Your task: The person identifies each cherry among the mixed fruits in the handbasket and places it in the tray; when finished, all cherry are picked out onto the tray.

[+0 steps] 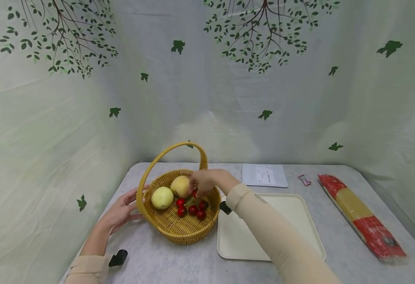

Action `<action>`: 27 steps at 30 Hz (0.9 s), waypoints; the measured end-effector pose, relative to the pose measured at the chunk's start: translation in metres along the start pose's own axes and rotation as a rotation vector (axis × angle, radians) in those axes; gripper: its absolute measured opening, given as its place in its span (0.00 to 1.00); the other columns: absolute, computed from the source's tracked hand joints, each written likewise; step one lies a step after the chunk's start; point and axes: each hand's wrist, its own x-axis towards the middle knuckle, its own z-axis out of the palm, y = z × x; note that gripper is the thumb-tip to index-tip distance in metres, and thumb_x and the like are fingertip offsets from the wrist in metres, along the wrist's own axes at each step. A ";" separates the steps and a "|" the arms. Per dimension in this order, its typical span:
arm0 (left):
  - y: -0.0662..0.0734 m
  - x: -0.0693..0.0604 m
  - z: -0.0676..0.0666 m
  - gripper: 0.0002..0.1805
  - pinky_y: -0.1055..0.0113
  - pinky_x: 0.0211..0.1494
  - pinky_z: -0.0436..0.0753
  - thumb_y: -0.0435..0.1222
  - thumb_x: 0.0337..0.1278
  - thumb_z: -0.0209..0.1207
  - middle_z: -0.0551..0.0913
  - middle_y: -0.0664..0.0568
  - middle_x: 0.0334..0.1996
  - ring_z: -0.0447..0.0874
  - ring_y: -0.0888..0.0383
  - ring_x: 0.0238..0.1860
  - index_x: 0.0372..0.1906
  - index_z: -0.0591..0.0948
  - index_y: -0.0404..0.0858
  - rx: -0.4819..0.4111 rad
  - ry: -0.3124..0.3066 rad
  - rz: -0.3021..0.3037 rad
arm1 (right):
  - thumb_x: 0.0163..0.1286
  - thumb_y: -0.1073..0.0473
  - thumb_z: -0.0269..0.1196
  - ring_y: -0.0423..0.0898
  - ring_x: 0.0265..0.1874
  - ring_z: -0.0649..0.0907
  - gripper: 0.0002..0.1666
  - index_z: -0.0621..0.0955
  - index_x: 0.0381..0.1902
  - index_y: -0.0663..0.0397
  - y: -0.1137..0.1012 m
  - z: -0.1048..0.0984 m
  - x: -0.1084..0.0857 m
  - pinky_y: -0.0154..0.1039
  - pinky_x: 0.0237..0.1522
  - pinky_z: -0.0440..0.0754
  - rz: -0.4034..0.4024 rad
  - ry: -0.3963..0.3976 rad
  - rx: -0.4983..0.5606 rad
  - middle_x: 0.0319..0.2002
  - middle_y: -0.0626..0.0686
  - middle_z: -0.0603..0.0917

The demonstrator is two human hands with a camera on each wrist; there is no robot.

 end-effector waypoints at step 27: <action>0.002 0.001 -0.002 0.37 0.46 0.62 0.89 0.42 0.83 0.57 0.50 0.37 0.87 0.79 0.71 0.61 0.87 0.57 0.43 -0.009 -0.005 -0.015 | 0.76 0.63 0.68 0.46 0.45 0.85 0.18 0.86 0.62 0.53 0.047 -0.029 -0.066 0.37 0.46 0.85 -0.103 0.116 0.015 0.49 0.51 0.87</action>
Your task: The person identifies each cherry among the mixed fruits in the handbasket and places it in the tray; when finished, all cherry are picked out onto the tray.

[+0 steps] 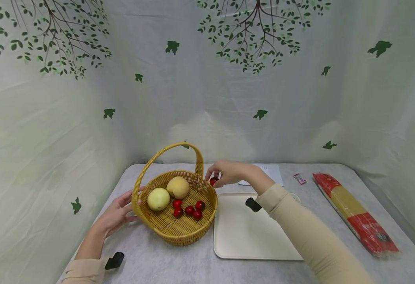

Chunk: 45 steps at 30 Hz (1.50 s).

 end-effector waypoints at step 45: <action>0.001 -0.001 0.002 0.37 0.43 0.65 0.87 0.41 0.84 0.55 0.51 0.37 0.87 0.80 0.75 0.61 0.87 0.55 0.42 0.003 -0.002 0.004 | 0.61 0.55 0.82 0.40 0.23 0.82 0.17 0.83 0.32 0.56 0.072 0.095 -0.015 0.29 0.27 0.79 0.356 0.335 0.260 0.26 0.48 0.84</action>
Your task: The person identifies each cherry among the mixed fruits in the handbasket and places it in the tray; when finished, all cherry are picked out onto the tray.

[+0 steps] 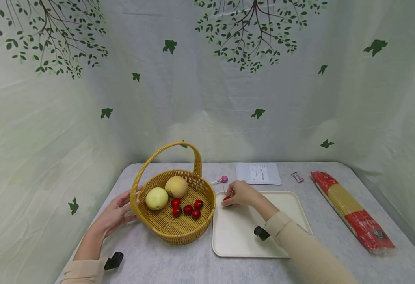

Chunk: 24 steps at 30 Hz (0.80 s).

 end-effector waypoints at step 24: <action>-0.002 0.001 -0.001 0.38 0.44 0.65 0.87 0.41 0.84 0.56 0.51 0.37 0.86 0.82 0.70 0.60 0.88 0.54 0.43 -0.012 -0.001 -0.008 | 0.57 0.54 0.85 0.45 0.29 0.82 0.24 0.83 0.44 0.53 -0.001 -0.001 -0.003 0.35 0.32 0.79 -0.001 -0.028 -0.067 0.33 0.51 0.83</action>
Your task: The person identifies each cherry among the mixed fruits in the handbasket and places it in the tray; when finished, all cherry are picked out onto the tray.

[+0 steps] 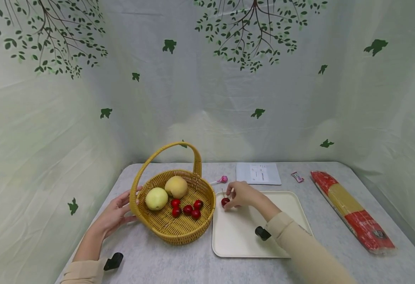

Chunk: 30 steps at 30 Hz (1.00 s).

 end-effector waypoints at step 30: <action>-0.001 0.000 0.001 0.37 0.44 0.66 0.87 0.41 0.84 0.55 0.52 0.37 0.86 0.80 0.73 0.62 0.87 0.55 0.44 0.001 0.001 0.010 | 0.61 0.58 0.82 0.46 0.37 0.83 0.24 0.85 0.52 0.56 -0.005 -0.018 0.000 0.41 0.44 0.84 -0.168 0.004 -0.101 0.42 0.56 0.88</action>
